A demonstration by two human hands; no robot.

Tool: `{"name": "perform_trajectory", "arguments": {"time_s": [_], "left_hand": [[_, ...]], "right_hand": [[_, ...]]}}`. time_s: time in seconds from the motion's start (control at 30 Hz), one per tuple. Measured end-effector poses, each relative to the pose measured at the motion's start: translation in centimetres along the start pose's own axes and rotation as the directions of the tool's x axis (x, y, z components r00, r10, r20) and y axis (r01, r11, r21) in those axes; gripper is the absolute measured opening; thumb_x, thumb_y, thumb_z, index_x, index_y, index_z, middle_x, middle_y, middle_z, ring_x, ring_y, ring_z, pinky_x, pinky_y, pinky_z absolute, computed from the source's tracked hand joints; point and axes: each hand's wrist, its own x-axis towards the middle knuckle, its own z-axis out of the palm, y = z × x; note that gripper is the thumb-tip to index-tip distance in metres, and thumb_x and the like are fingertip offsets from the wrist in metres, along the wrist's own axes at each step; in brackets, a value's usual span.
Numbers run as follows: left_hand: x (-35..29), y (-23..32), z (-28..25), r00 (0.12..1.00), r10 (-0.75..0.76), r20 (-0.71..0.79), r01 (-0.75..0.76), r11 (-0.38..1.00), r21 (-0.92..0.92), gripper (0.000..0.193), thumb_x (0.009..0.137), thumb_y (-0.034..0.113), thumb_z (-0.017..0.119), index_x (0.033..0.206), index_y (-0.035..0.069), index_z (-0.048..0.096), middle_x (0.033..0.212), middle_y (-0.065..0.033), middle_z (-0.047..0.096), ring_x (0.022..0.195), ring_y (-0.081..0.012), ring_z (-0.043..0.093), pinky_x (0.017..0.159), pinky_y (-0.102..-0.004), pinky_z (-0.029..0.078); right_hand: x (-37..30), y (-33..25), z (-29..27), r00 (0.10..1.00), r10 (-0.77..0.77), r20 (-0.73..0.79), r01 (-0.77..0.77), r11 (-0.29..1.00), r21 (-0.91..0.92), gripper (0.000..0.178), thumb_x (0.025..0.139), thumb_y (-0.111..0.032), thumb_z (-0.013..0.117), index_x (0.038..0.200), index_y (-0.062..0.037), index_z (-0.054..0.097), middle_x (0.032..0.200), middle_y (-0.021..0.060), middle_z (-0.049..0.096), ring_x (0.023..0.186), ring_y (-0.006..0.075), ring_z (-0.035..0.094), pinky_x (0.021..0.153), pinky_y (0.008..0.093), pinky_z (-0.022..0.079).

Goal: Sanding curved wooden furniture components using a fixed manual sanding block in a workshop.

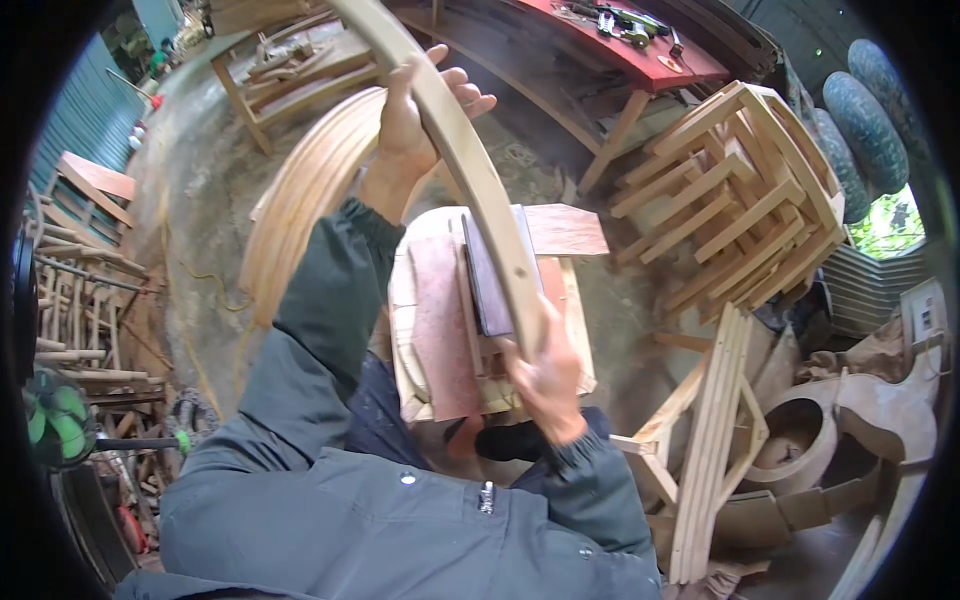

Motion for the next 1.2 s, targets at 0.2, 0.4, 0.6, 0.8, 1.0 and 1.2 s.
{"name": "perform_trajectory", "arguments": {"time_s": [0.2, 0.4, 0.6, 0.8, 1.0, 1.2], "left_hand": [[-7.6, 5.9, 0.9, 0.832, 0.226, -0.507, -0.281, 0.959, -0.033, 0.069, 0.105, 0.072, 0.034, 0.131, 0.008, 0.043, 0.092, -0.0119, 0.056, 0.079, -0.0263, 0.064, 0.084, -0.0516, 0.061], [-19.0, 2.6, 2.3, 0.968, 0.038, -0.249, -0.121, 0.938, -0.325, 0.066, 0.097, 0.079, 0.045, 0.081, 0.016, 0.056, 0.062, -0.0007, 0.051, 0.056, -0.0182, 0.052, 0.07, -0.0412, 0.057], [-24.2, -0.4, 6.4, 0.97, -0.034, -0.241, -0.033, 0.963, -0.269, 0.066, 0.095, 0.081, 0.045, 0.083, 0.018, 0.06, 0.06, 0.0002, 0.05, 0.05, -0.0192, 0.051, 0.067, -0.0391, 0.054], [-24.4, -1.9, 9.5, 0.927, -0.002, -0.375, -0.032, 0.996, -0.085, 0.063, 0.104, 0.072, 0.038, 0.106, 0.011, 0.053, 0.065, 0.0, 0.042, 0.05, -0.0171, 0.043, 0.062, -0.0356, 0.05], [-26.9, -5.3, 12.1, 0.906, -0.108, -0.409, 0.107, 0.994, -0.025, 0.039, 0.108, 0.045, 0.056, 0.115, 0.009, 0.043, 0.081, -0.0026, 0.044, 0.067, -0.0162, 0.05, 0.073, -0.0358, 0.054], [-28.6, -7.5, 12.9, 0.852, -0.195, -0.486, 0.173, 0.981, -0.089, 0.027, 0.108, 0.031, 0.061, 0.099, 0.009, 0.049, 0.077, -0.0016, 0.047, 0.066, -0.0161, 0.051, 0.075, -0.037, 0.056]], "right_hand": [[-12.2, 5.5, -9.5, 0.839, -0.377, -0.392, 0.14, 0.846, -0.515, 0.048, 0.077, -0.003, 0.078, 0.123, -0.0036, 0.064, 0.109, 0.018, 0.067, 0.097, 0.0388, 0.065, 0.088, 0.0456, 0.052], [-21.2, 8.0, -13.4, 0.935, -0.211, -0.284, 0.088, 0.917, -0.39, 0.042, 0.076, -0.002, 0.078, 0.116, -0.0049, 0.067, 0.101, 0.0151, 0.068, 0.09, 0.0362, 0.064, 0.085, 0.0452, 0.051], [-27.6, 9.6, -14.5, 0.991, -0.023, -0.129, -0.008, 0.972, -0.235, 0.029, 0.078, -0.006, 0.082, 0.106, -0.0084, 0.074, 0.095, 0.0146, 0.074, 0.09, 0.0352, 0.071, 0.081, 0.0429, 0.055], [-29.2, 11.7, -15.0, 0.977, -0.042, -0.209, 0.01, 0.988, -0.153, 0.023, 0.082, -0.012, 0.076, 0.104, -0.0091, 0.074, 0.099, 0.013, 0.074, 0.09, 0.0364, 0.07, 0.08, 0.0432, 0.056], [-28.2, 10.5, -17.0, 0.96, -0.047, -0.276, -0.047, 0.945, -0.325, 0.027, 0.078, -0.012, 0.078, 0.105, -0.0121, 0.07, 0.092, 0.0098, 0.069, 0.086, 0.0351, 0.067, 0.073, 0.0436, 0.053], [-27.9, 9.7, -18.3, 0.957, -0.049, -0.286, -0.065, 0.925, -0.375, 0.029, 0.078, -0.012, 0.08, 0.105, -0.0128, 0.071, 0.091, 0.0087, 0.07, 0.084, 0.0331, 0.067, 0.073, 0.0427, 0.053]]}}
